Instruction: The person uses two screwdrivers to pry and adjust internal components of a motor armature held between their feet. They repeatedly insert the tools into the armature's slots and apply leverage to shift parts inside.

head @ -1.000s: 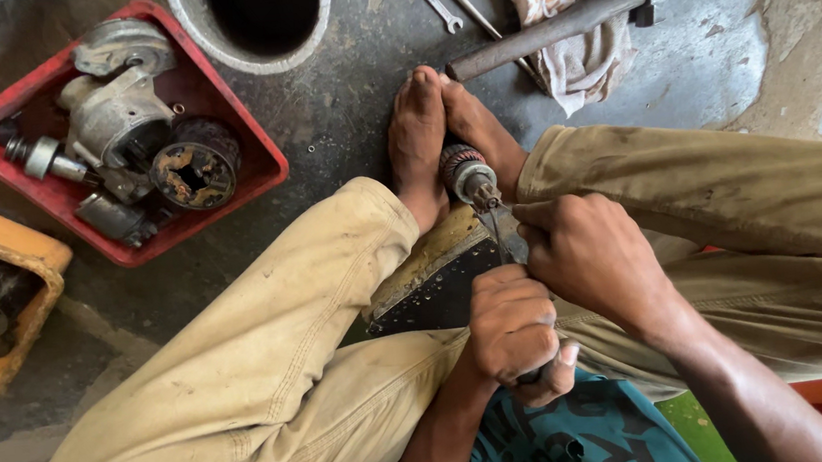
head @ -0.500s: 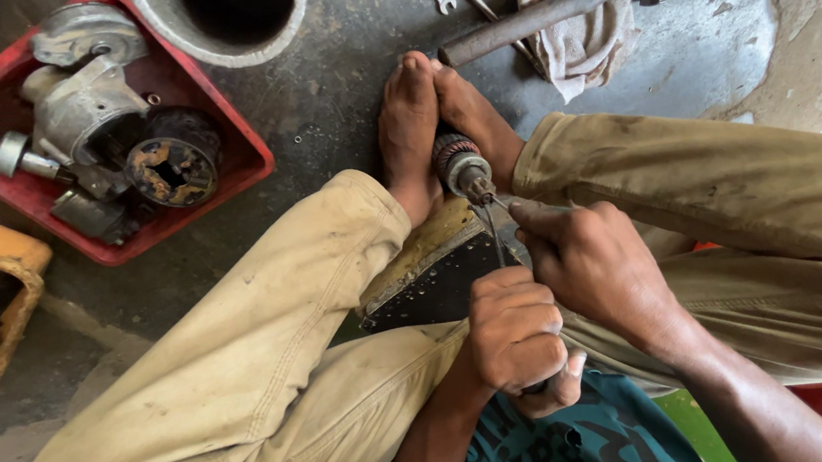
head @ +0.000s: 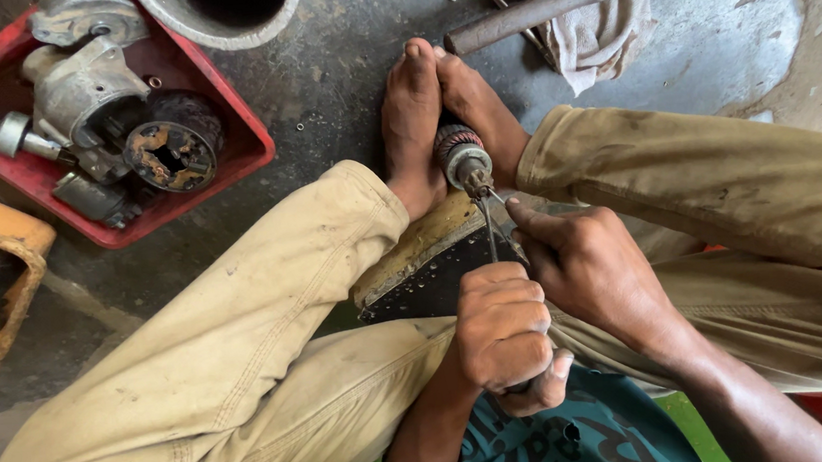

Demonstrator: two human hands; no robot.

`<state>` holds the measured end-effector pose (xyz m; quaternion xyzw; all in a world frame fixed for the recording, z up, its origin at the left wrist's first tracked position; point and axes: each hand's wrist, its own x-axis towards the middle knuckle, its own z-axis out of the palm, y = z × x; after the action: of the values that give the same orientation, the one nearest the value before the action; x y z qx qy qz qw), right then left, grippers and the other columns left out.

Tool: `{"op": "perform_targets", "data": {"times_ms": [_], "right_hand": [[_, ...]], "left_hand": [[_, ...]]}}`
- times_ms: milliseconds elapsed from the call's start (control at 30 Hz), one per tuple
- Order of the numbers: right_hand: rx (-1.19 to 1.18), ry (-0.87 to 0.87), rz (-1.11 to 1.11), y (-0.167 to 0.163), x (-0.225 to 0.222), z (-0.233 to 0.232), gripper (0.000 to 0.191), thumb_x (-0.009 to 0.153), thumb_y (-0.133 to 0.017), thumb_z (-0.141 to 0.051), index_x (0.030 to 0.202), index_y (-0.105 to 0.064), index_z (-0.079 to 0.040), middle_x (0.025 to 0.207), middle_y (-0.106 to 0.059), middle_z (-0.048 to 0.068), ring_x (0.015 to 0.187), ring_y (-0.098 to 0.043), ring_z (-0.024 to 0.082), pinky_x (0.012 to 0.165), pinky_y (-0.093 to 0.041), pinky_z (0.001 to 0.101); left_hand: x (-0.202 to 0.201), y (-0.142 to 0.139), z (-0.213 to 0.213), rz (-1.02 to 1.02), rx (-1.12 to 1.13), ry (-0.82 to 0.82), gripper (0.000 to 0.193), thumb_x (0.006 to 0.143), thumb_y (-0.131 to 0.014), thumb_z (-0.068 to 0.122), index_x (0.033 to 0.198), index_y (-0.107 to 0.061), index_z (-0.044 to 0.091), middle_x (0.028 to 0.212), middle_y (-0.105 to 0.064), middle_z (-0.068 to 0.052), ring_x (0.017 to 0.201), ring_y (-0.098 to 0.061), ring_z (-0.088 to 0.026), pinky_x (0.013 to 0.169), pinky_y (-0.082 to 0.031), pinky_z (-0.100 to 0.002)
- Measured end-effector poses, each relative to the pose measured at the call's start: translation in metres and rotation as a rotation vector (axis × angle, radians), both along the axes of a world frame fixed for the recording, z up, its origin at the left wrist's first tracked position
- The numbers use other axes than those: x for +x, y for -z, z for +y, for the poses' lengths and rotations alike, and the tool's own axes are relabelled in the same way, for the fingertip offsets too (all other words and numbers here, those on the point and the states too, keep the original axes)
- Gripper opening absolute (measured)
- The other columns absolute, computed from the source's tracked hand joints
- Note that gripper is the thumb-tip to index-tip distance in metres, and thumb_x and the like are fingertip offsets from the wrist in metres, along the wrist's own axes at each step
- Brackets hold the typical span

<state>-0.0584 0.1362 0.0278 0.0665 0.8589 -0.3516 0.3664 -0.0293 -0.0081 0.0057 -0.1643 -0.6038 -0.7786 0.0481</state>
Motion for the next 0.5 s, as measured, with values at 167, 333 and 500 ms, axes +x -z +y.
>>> {"op": "perform_targets", "data": {"times_ms": [167, 333, 500], "right_hand": [[-0.043, 0.046, -0.035, 0.001, 0.001, 0.0, 0.035, 0.089, -0.071, -0.009, 0.123, -0.071, 0.0, 0.077, -0.062, 0.028, 0.059, -0.062, 0.041, 0.055, -0.051, 0.04], [-0.079, 0.022, 0.029, 0.004, 0.007, 0.0, 0.043, 0.085, -0.076, -0.012, 0.124, -0.068, 0.005, 0.075, -0.062, 0.028, 0.059, -0.061, 0.042, 0.054, -0.049, 0.0402], [-0.12, 0.099, 0.04, 0.012, 0.018, 0.001, 0.037, 0.09, -0.071, -0.007, 0.126, -0.067, 0.005, 0.075, -0.06, 0.027, 0.055, -0.062, 0.034, 0.056, -0.05, 0.0388]], "left_hand": [[0.001, -0.001, 0.001, -0.002, -0.011, -0.016, 0.037, 0.074, -0.065, 0.006, 0.06, -0.032, 0.009, 0.059, -0.033, -0.002, 0.048, -0.036, -0.021, 0.052, -0.026, -0.037], [0.0, 0.001, 0.0, 0.027, -0.005, 0.002, 0.033, 0.069, -0.064, 0.005, 0.06, -0.032, 0.008, 0.058, -0.032, -0.003, 0.048, -0.036, -0.022, 0.052, -0.027, -0.037], [0.001, 0.003, 0.0, 0.041, -0.004, -0.019, 0.034, 0.068, -0.063, 0.005, 0.059, -0.031, 0.008, 0.058, -0.032, -0.003, 0.047, -0.036, -0.022, 0.05, -0.027, -0.037]]}}
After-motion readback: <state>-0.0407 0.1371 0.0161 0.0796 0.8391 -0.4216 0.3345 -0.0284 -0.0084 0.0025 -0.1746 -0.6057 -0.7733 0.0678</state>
